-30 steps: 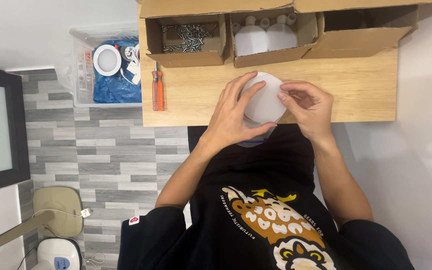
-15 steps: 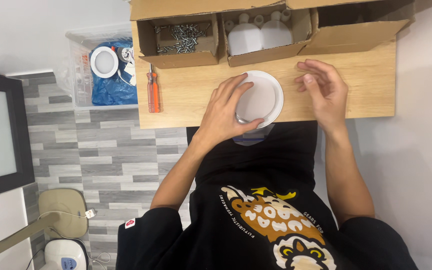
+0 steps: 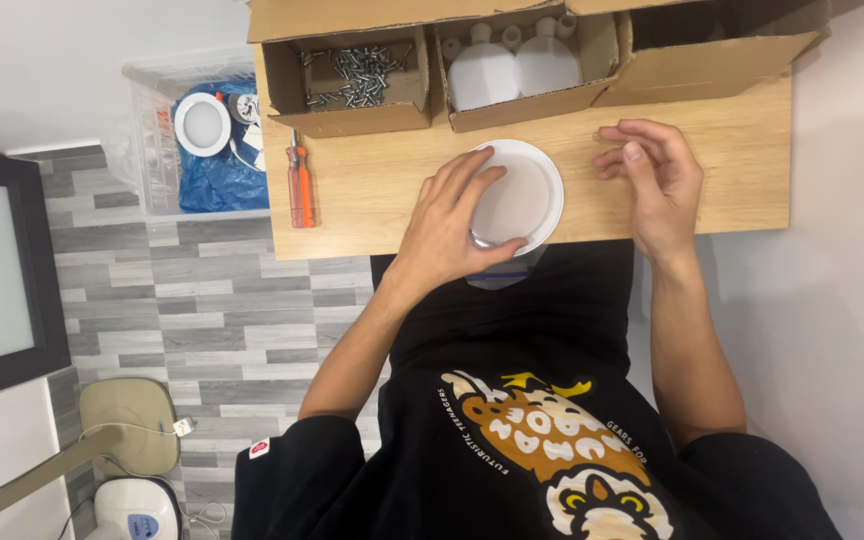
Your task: The person assembles a round white light fixture housing by placing component sections together, turning it over to check the electrical wiring component on the rear, and matching it into the main circular ring structure multiple times for successive units.
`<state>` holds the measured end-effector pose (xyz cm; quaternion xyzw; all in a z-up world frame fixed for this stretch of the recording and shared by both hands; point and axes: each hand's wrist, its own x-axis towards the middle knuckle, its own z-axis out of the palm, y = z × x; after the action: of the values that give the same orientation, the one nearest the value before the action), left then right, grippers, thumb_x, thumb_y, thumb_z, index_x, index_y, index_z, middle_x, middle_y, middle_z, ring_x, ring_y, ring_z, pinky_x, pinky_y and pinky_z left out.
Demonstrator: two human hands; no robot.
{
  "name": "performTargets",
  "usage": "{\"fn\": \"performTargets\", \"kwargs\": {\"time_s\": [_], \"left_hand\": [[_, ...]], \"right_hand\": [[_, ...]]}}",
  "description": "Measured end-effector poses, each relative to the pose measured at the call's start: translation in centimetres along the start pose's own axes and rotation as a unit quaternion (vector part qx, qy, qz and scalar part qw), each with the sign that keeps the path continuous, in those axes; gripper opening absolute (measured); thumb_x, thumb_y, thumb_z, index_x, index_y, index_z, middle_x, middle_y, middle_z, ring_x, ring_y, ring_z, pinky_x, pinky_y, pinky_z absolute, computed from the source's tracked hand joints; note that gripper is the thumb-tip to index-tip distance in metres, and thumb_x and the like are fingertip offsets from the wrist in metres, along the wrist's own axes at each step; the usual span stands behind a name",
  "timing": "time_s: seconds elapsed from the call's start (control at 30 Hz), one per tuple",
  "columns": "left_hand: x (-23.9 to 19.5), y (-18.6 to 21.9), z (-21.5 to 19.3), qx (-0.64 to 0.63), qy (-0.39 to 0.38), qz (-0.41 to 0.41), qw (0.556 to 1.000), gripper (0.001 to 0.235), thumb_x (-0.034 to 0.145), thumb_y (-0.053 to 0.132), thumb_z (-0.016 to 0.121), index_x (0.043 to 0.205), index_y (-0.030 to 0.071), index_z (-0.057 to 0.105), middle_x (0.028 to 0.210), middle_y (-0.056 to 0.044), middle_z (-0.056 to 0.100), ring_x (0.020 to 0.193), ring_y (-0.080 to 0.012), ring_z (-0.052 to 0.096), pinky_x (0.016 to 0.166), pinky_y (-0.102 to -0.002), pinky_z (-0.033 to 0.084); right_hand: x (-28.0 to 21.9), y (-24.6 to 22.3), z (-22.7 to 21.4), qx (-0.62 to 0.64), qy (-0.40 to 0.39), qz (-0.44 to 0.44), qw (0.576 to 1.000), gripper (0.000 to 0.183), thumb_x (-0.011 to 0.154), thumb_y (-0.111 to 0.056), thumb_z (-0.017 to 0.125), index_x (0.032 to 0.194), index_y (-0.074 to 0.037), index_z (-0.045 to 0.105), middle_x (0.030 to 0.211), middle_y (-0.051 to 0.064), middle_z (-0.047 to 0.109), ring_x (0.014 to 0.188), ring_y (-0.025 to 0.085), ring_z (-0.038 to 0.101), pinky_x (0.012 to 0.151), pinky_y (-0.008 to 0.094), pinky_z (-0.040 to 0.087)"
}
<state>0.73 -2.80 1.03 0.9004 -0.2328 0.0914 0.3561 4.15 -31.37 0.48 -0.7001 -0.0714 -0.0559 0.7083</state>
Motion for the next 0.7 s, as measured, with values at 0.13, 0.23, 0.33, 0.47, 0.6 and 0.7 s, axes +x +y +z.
{"fn": "performTargets", "kwargs": {"time_s": [0.13, 0.23, 0.33, 0.47, 0.6, 0.7], "left_hand": [[-0.1, 0.0, 0.1, 0.002, -0.004, -0.003, 1.000, 0.086, 0.082, 0.056, 0.094, 0.150, 0.014, 0.060, 0.159, -0.017, 0.057, 0.149, -0.0384, 0.055, 0.109, -0.049, 0.050], [0.0, 0.3, -0.2, 0.000, -0.008, -0.002, 1.000, 0.083, 0.083, 0.054, 0.094, 0.148, 0.013, 0.062, 0.159, -0.018, 0.056, 0.149, -0.0394, 0.055, 0.109, -0.050, 0.050], [-0.1, 0.2, 0.0, 0.008, -0.006, 0.000, 1.000, 0.083, 0.083, 0.054, 0.094, 0.148, 0.014, 0.062, 0.160, -0.017, 0.055, 0.150, -0.0390, 0.054, 0.110, -0.050, 0.050], [0.0, 0.4, -0.4, 0.006, -0.008, -0.004, 1.000, 0.082, 0.083, 0.054, 0.094, 0.147, 0.014, 0.062, 0.161, -0.018, 0.054, 0.150, -0.0396, 0.054, 0.110, -0.050, 0.050], [1.2, -0.3, -3.3, -0.091, 0.024, 0.028, 0.995, 0.080, 0.083, 0.048, 0.098, 0.148, 0.015, 0.064, 0.157, -0.014, 0.059, 0.148, -0.0377, 0.058, 0.113, -0.050, 0.052], [3.5, 0.3, -9.1, -0.160, 0.037, 0.049, 0.985, 0.069, 0.093, 0.035, 0.094, 0.150, 0.013, 0.061, 0.156, -0.012, 0.062, 0.148, -0.0334, 0.061, 0.127, -0.050, 0.051]], "right_hand": [[0.0, 0.1, 0.1, 0.003, 0.004, -0.001, 1.000, 0.027, 0.120, -0.010, 0.055, 0.142, 0.005, 0.059, 0.130, 0.027, 0.071, 0.103, 0.030, 0.074, 0.087, 0.037, 0.063], [0.0, 0.2, 0.0, 0.003, 0.003, -0.001, 1.000, 0.027, 0.121, -0.011, 0.056, 0.142, 0.005, 0.058, 0.130, 0.027, 0.071, 0.103, 0.029, 0.074, 0.087, 0.037, 0.063], [0.0, 0.4, 0.0, 0.004, 0.005, 0.000, 1.000, 0.028, 0.120, -0.013, 0.056, 0.142, 0.005, 0.058, 0.130, 0.027, 0.071, 0.103, 0.029, 0.074, 0.087, 0.036, 0.063], [-0.2, 0.5, -0.3, 0.002, 0.003, -0.003, 1.000, 0.026, 0.120, -0.009, 0.057, 0.141, 0.007, 0.059, 0.128, 0.028, 0.071, 0.102, 0.031, 0.075, 0.086, 0.037, 0.063], [-0.3, 1.3, -0.3, 0.005, -0.002, -0.010, 1.000, 0.025, 0.122, -0.007, 0.056, 0.143, 0.006, 0.056, 0.131, 0.029, 0.070, 0.105, 0.032, 0.074, 0.088, 0.037, 0.062], [-0.4, -1.0, 0.6, -0.029, -0.008, -0.016, 0.999, 0.021, 0.123, -0.006, 0.056, 0.141, 0.006, 0.057, 0.131, 0.029, 0.070, 0.103, 0.032, 0.074, 0.089, 0.037, 0.062]]}}
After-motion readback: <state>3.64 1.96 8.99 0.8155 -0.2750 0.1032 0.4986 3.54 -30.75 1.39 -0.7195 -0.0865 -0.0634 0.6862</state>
